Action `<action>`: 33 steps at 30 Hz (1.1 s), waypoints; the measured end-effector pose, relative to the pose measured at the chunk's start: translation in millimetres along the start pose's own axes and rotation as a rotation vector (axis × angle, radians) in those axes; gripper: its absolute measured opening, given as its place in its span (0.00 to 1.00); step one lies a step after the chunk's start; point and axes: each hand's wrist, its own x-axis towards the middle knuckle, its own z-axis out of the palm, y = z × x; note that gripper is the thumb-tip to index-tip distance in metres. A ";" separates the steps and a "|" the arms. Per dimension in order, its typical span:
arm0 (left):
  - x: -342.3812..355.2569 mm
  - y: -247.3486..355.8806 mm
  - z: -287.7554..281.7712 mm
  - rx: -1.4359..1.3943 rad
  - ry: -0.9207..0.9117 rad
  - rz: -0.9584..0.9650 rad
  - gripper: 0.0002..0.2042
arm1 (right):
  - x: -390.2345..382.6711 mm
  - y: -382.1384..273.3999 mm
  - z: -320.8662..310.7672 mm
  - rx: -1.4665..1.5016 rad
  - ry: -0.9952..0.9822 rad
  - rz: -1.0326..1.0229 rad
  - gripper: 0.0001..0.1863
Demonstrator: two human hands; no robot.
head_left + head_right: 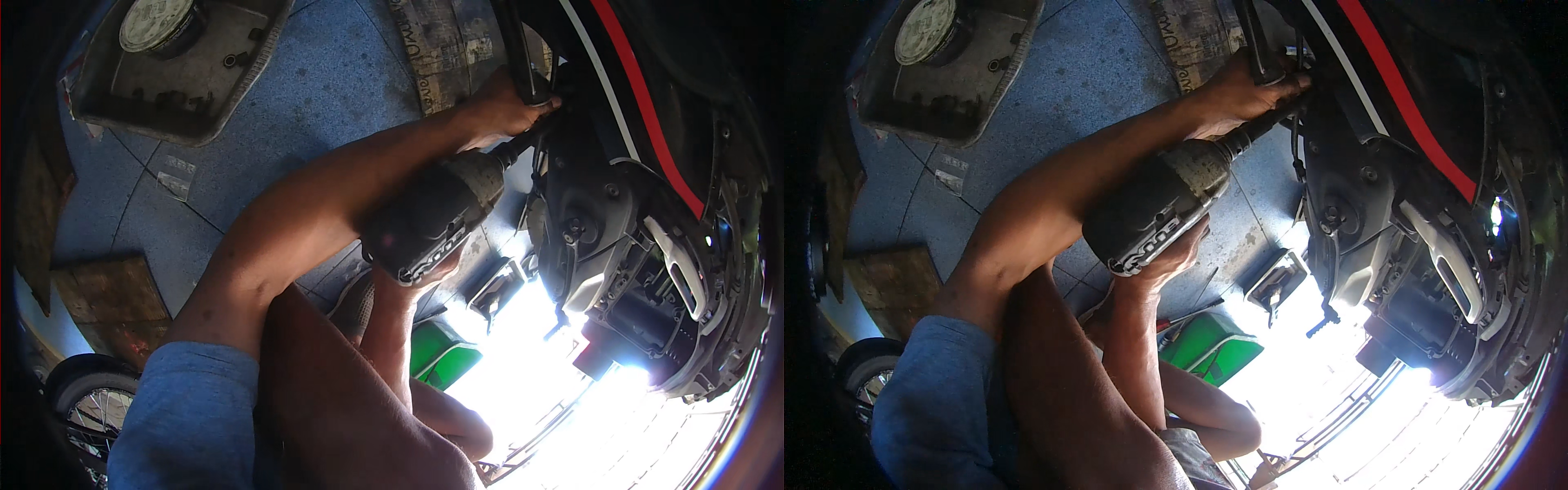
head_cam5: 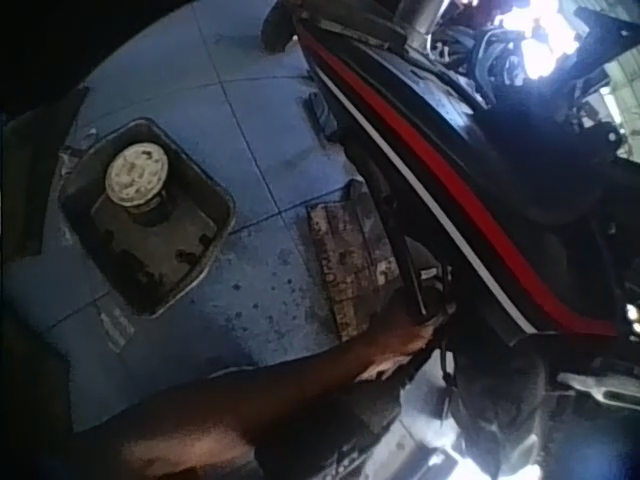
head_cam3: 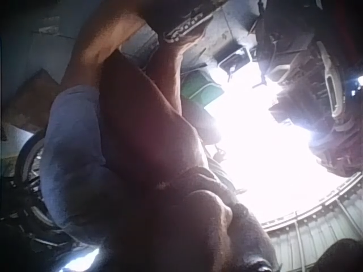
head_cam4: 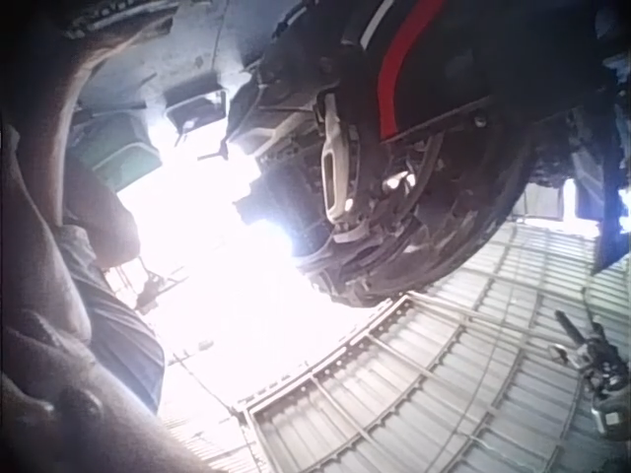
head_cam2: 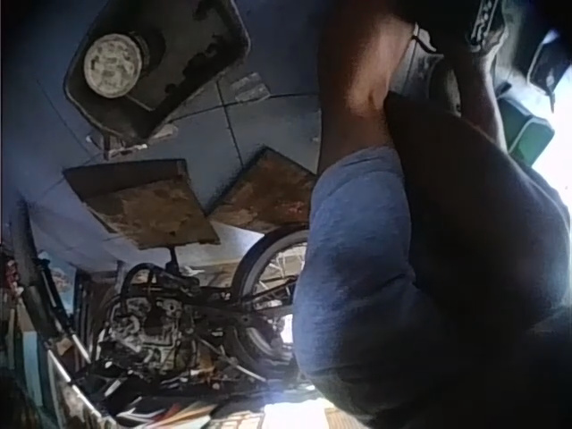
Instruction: Loosening and removing bolts from a motorcycle engine cover using a socket wrench and an impact driver.
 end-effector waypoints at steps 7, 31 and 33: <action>8.8 -6.2 -3.7 0.154 -0.044 0.237 0.11 | 5.4 6.2 -2.2 -0.017 0.030 -0.139 0.28; 1.3 9.1 4.0 -0.128 0.031 0.001 0.12 | -5.0 30.7 17.4 -0.438 -0.014 -0.196 0.25; 1.0 9.4 3.9 -0.096 0.029 -0.013 0.11 | -3.4 28.4 18.4 -0.295 0.020 -0.142 0.25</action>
